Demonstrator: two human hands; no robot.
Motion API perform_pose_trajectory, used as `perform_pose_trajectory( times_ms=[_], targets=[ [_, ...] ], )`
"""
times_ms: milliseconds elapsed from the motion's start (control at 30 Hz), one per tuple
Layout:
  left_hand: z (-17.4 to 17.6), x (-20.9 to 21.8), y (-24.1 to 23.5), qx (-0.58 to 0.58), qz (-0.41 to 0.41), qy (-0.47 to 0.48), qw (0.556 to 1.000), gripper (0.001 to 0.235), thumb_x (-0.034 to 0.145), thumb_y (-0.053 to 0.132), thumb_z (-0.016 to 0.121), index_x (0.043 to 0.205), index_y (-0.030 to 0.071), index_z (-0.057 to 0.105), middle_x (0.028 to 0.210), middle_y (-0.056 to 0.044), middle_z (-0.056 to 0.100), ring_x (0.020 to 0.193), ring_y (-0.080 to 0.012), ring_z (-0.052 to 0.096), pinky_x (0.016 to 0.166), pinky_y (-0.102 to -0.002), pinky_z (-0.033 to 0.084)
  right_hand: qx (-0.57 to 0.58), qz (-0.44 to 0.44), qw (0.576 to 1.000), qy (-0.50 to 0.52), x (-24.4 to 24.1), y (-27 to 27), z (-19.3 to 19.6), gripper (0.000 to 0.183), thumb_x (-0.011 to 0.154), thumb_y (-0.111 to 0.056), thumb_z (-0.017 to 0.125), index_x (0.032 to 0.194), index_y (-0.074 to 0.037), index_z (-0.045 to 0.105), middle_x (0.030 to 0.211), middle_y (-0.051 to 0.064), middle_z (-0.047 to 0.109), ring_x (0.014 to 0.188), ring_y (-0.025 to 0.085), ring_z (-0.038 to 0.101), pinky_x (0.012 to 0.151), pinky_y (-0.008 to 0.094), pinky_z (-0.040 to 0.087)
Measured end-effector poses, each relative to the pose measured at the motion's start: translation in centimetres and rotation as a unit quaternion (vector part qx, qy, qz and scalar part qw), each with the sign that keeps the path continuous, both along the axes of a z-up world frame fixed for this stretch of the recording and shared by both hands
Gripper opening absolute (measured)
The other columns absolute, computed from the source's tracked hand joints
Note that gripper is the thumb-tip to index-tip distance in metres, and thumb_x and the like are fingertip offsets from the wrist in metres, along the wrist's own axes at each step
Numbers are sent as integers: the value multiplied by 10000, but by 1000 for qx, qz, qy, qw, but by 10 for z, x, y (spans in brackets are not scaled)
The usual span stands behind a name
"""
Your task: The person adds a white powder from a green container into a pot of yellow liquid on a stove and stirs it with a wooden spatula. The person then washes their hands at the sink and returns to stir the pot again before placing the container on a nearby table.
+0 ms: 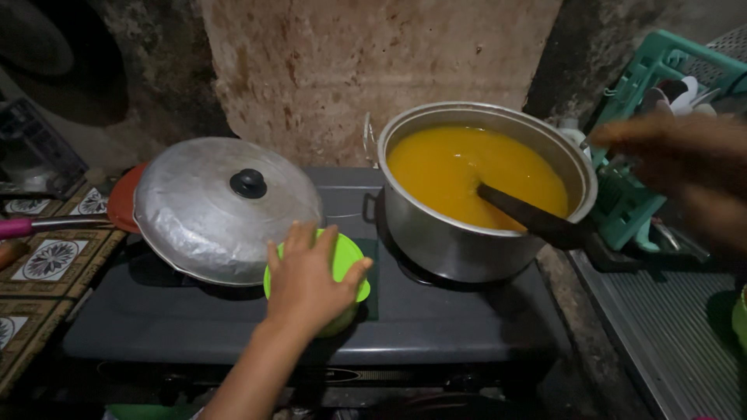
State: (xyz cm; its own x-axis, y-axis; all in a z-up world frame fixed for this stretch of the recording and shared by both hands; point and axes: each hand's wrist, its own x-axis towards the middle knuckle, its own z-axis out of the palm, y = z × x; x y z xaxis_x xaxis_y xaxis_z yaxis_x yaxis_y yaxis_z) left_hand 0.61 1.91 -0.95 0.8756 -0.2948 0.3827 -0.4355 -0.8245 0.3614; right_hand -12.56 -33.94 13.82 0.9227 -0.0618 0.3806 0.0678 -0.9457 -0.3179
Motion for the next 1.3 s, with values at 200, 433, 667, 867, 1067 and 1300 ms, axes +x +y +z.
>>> perform_pose_trajectory(
  times_ms=[200, 433, 667, 867, 1067, 1300],
  targets=[
    [-19, -15, 30, -179, 68, -108, 976, 488, 923, 333, 700, 1266, -5, 618, 1271, -231, 648, 1245, -417, 561, 1088, -498, 419, 207, 249, 932, 164, 16, 97, -16, 419, 959, -231, 680, 1368, -139, 685, 1220, 99, 721, 1075, 225, 740, 892, 377, 610],
    [-53, -26, 44, -404, 176, 143, 886, 575, 914, 404, 674, 1308, -6, 589, 1202, -203, 690, 1076, -303, 671, 935, -391, 501, 248, 162, 922, 250, 83, 168, -133, 1079, 629, -377, 940, 1523, -128, 390, 1476, 174, 544, 1395, 283, 518, 1119, 413, 451],
    [-65, -22, 42, -553, 85, 269, 784, 499, 935, 370, 631, 1305, 35, 653, 1199, -97, 753, 1096, -175, 682, 951, -303, 495, 304, 205, 897, 245, 114, 190, -203, 1231, 579, -366, 962, 1583, -143, 287, 1535, 134, 505, 1444, 252, 453, 1159, 382, 377],
    [-44, -30, 50, -540, 87, 336, 767, 616, 892, 454, 627, 1436, 170, 585, 1363, -69, 680, 1277, -202, 577, 1060, -359, 403, 340, 214, 898, 180, 107, 202, -199, 1079, 606, -304, 964, 1505, -114, 399, 1440, 97, 597, 1356, 219, 549, 1118, 362, 431],
    [-17, -46, 51, -642, -8, 395, 657, 799, 896, 591, 605, 1616, 311, 403, 1571, -66, 497, 1397, -281, 485, 1028, -568, 391, 336, 160, 910, 184, 86, 199, -152, 1005, 605, -318, 943, 1475, -138, 472, 1311, 67, 709, 1210, 195, 681, 998, 332, 542],
    [29, -68, 42, -681, 44, 354, 640, 657, 757, 512, 642, 1357, 257, 559, 1272, -86, 673, 1086, -257, 710, 742, -465, 598, 303, 212, 923, 105, 79, 200, -114, 1112, 608, -374, 940, 1539, -144, 378, 1419, 109, 650, 1340, 226, 606, 1088, 374, 472]
  ],
)
